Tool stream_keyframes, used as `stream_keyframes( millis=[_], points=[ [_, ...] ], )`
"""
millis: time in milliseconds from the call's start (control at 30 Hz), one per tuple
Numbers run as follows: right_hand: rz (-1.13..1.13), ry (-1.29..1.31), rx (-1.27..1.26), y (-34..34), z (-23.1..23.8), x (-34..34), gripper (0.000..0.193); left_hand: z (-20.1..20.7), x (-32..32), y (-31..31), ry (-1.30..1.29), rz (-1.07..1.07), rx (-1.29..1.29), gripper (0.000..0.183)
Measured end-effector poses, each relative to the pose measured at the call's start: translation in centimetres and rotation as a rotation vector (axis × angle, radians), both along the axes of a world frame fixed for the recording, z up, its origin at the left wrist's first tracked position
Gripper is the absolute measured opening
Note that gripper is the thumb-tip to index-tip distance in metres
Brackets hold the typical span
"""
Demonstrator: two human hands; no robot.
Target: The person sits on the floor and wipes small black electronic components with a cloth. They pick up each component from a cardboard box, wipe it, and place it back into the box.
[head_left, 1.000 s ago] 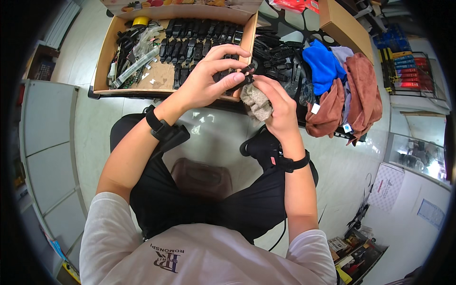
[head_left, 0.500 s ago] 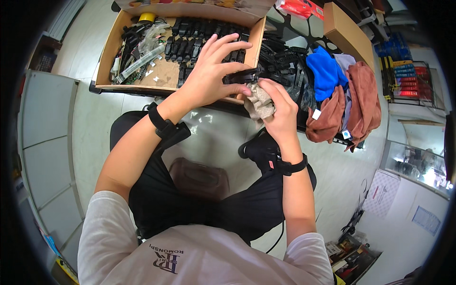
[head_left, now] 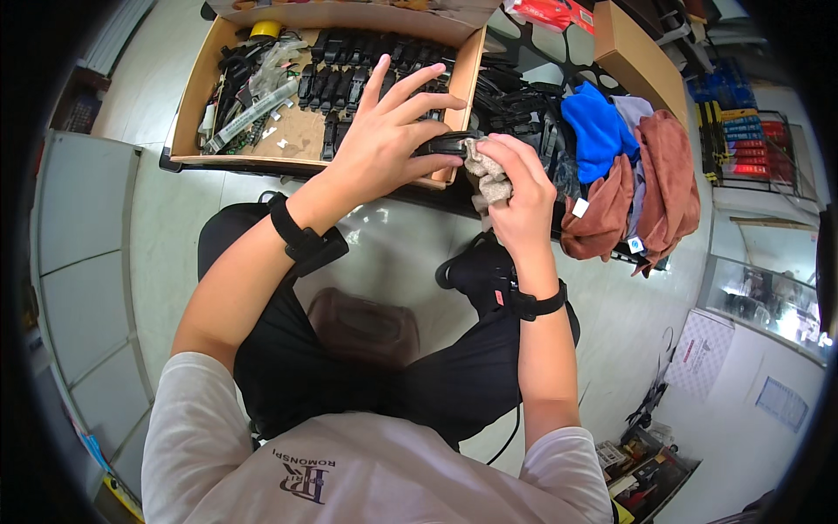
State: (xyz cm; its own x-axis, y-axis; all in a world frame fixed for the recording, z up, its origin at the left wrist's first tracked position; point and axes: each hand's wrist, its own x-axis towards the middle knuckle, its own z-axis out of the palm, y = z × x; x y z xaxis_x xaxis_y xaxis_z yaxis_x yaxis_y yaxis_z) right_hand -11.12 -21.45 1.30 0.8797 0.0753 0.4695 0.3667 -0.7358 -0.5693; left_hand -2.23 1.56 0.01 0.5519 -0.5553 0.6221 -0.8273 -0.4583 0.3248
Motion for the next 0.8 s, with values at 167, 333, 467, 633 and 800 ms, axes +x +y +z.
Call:
stream_keyframes(
  millis=[167,333,467,633,800],
  points=[
    [-0.092,0.114,0.102,0.3,-0.5,-0.4,0.053,0.2,0.0,0.0,-0.007,-0.053,0.023,0.035],
    [0.05,-0.086,-0.02,0.9,0.8,-0.5,0.051,0.1,0.1,0.4,-0.032,0.001,0.125,0.034],
    [0.04,0.042,-0.03,0.8,1.1,-0.3,0.049,-0.5,0.2,0.4,-0.034,-0.064,0.097,0.035],
    [-0.051,0.078,-0.168,0.2,1.4,0.6,0.039,0.0,1.1,1.0,-0.025,-0.047,-0.02,0.037],
    [0.087,0.062,-0.063,-1.0,1.3,0.8,0.043,-0.2,1.1,1.6,-0.043,0.052,0.051,0.035]
  ],
)
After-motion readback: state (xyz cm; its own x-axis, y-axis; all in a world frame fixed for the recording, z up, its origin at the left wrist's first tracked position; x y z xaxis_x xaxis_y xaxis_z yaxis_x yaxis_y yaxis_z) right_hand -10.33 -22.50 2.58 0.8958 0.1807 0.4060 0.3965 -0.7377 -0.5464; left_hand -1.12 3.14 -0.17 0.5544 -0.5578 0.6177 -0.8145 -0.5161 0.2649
